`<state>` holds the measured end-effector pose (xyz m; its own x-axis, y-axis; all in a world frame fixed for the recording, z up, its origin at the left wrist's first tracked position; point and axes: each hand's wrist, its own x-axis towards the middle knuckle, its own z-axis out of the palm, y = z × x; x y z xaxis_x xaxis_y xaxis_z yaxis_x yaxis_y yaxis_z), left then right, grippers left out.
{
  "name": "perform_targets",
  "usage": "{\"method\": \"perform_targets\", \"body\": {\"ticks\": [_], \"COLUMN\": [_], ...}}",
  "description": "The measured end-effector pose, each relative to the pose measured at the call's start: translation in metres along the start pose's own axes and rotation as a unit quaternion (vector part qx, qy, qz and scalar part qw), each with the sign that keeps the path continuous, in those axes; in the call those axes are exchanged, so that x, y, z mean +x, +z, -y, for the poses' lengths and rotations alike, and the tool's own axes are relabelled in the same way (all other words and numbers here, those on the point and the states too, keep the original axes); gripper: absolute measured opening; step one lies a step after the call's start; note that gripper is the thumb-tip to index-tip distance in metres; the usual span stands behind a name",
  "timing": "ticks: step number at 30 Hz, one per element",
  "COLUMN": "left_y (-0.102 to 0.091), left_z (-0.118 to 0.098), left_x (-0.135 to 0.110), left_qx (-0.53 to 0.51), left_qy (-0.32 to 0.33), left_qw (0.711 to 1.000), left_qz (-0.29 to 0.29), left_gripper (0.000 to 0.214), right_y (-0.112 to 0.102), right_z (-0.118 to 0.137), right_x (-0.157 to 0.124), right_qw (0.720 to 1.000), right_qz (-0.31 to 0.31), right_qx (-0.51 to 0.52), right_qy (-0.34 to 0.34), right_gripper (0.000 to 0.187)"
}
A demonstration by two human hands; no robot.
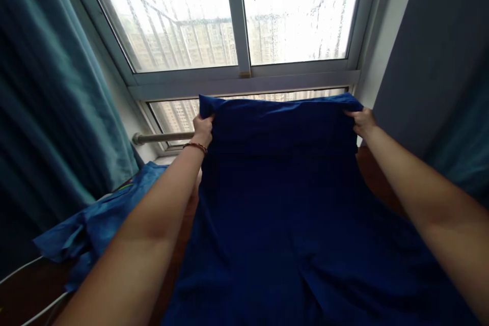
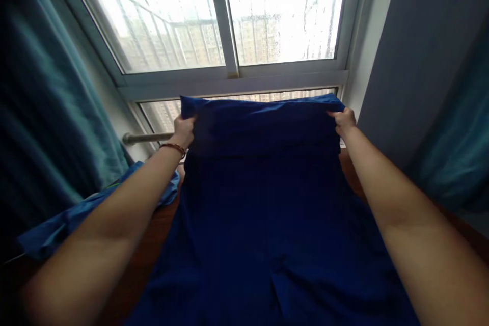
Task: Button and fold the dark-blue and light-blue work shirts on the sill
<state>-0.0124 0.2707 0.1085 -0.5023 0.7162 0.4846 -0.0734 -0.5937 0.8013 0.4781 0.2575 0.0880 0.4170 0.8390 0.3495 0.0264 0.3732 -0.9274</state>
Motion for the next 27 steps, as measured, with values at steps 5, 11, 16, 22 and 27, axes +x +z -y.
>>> {"method": "perform_targets", "body": {"ticks": [5,11,16,22,27], "left_y": [-0.008,-0.091,-0.192,-0.217,-0.193], "left_z": [-0.032,-0.028,-0.02,-0.053,-0.063], "left_x": [-0.006,-0.113,-0.208,-0.231,-0.236], "left_qx": [-0.055,-0.008,0.23,0.244,0.213], "left_qy": [0.009,-0.09,-0.227,-0.292,-0.33], "left_qw": [0.998,0.991,0.91,0.832,0.858], "left_qz": [0.041,0.095,0.262,0.402,0.331], "left_gripper": [0.037,0.034,0.03,0.06,0.046], "right_y": [0.001,-0.062,-0.138,-0.169,-0.16], "right_z": [0.031,-0.001,-0.053,-0.03,-0.019], "right_x": [0.001,-0.074,-0.172,-0.228,-0.212], "right_qw": [0.993,0.989,0.96,0.921,0.935], "right_qz": [0.051,0.128,0.186,0.259,0.231], "right_qx": [0.107,0.069,-0.147,-0.166,-0.101], "right_qy": [-0.004,0.036,0.151,0.238,0.248], "right_gripper": [0.025,0.03,0.077,0.108,0.049]}}
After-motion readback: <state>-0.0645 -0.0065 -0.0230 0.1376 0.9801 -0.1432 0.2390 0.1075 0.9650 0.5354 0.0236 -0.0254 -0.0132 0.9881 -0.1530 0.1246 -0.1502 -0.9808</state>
